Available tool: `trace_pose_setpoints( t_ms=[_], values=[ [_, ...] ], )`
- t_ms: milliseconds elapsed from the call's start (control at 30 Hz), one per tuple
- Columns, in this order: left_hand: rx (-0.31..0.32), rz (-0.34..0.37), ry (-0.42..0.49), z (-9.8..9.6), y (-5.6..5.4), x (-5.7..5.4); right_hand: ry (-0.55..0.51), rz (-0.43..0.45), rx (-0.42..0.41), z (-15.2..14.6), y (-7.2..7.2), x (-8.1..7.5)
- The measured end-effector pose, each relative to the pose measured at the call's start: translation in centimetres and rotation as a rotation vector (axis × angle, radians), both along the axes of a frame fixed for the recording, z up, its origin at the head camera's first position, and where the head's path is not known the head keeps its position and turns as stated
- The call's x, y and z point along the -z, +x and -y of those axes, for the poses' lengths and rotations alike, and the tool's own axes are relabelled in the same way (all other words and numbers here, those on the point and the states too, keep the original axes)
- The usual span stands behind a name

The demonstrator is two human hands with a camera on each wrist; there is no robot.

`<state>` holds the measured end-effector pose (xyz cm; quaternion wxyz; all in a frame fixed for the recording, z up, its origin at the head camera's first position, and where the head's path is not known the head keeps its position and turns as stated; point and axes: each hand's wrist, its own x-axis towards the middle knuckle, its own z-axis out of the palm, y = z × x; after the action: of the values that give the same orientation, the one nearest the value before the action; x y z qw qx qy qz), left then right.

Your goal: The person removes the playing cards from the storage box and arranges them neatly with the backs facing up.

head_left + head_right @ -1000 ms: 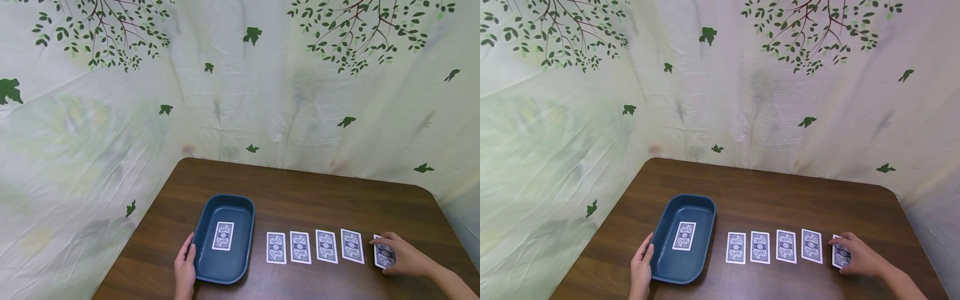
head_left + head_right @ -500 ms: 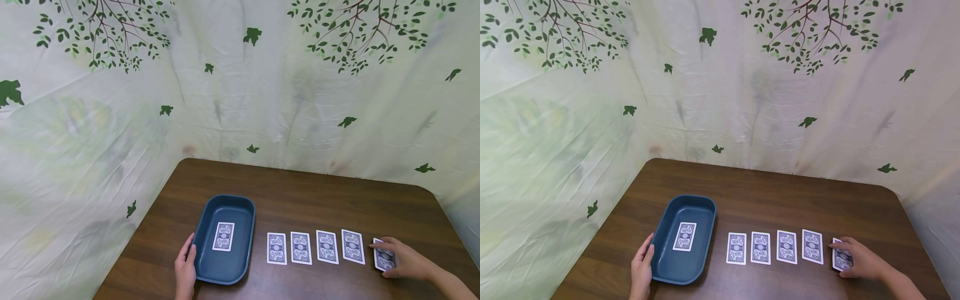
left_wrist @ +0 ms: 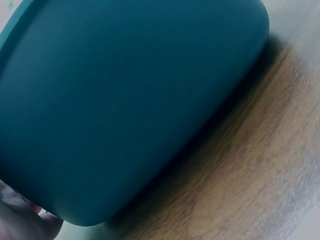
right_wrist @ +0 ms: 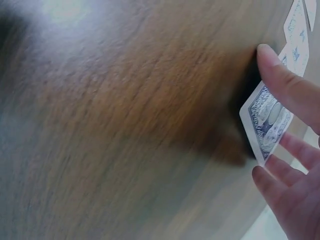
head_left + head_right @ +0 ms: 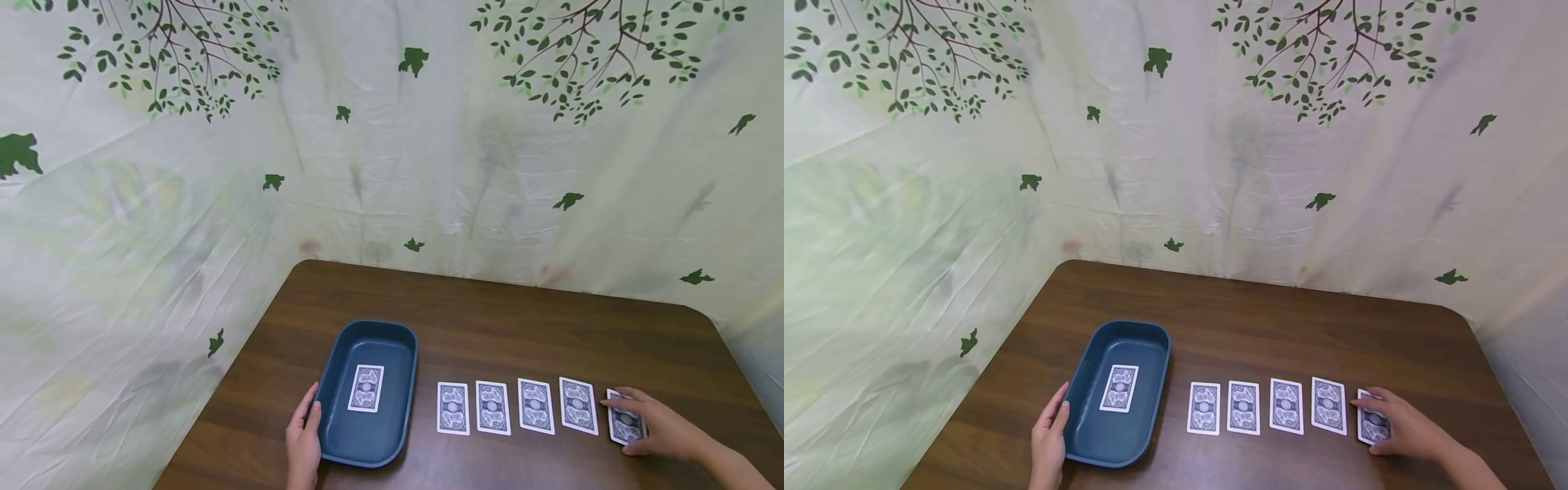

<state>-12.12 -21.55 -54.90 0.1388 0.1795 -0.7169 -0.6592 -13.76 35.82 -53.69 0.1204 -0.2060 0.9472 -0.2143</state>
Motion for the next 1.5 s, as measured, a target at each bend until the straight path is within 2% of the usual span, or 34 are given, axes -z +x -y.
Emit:
trace_pose_setpoints(
  t_ms=[233, 333, 433, 833, 933, 1000, 1133, 1300, 1400, 1500],
  values=[
    [-0.015, -0.031, -0.006, 0.0, 0.1, 0.1, 0.022, -0.073, -0.037, -0.4, 0.1, 0.6],
    [-0.009, -0.029, -0.005, 0.0, 0.2, 0.1, 0.025, -0.115, -0.057, -0.5, 0.1, 0.7],
    [-0.006, -0.023, -0.003, 0.0, 0.2, 0.1, 0.023, -0.120, -0.064, -0.5, 0.1, 0.6],
    [0.001, -0.016, -0.003, 0.0, 0.1, 0.0, -0.001, 0.008, -0.018, -0.2, 0.1, 0.0],
    [0.000, -0.026, -0.005, 0.0, 0.1, 0.0, -0.011, 0.049, 0.027, 0.1, 0.0, -0.5],
    [0.000, -0.028, -0.004, -0.1, 0.1, 0.0, -0.019, 0.044, 0.066, 0.7, -0.2, -0.9],
    [0.002, -0.013, -0.004, 0.0, 0.1, 0.0, -0.037, -0.066, 0.130, 3.3, -0.9, -2.3],
    [0.010, 0.006, -0.001, 0.0, 0.1, 0.0, -0.062, -0.224, 0.170, 9.3, -2.4, -4.7],
    [0.008, 0.006, 0.002, 0.0, 0.0, 0.0, -0.095, -0.269, 0.149, 13.4, -3.5, -5.7],
    [0.002, -0.002, 0.001, 0.0, -0.1, 0.1, -0.132, -0.304, 0.088, 17.3, -4.6, -6.3]
  ],
)
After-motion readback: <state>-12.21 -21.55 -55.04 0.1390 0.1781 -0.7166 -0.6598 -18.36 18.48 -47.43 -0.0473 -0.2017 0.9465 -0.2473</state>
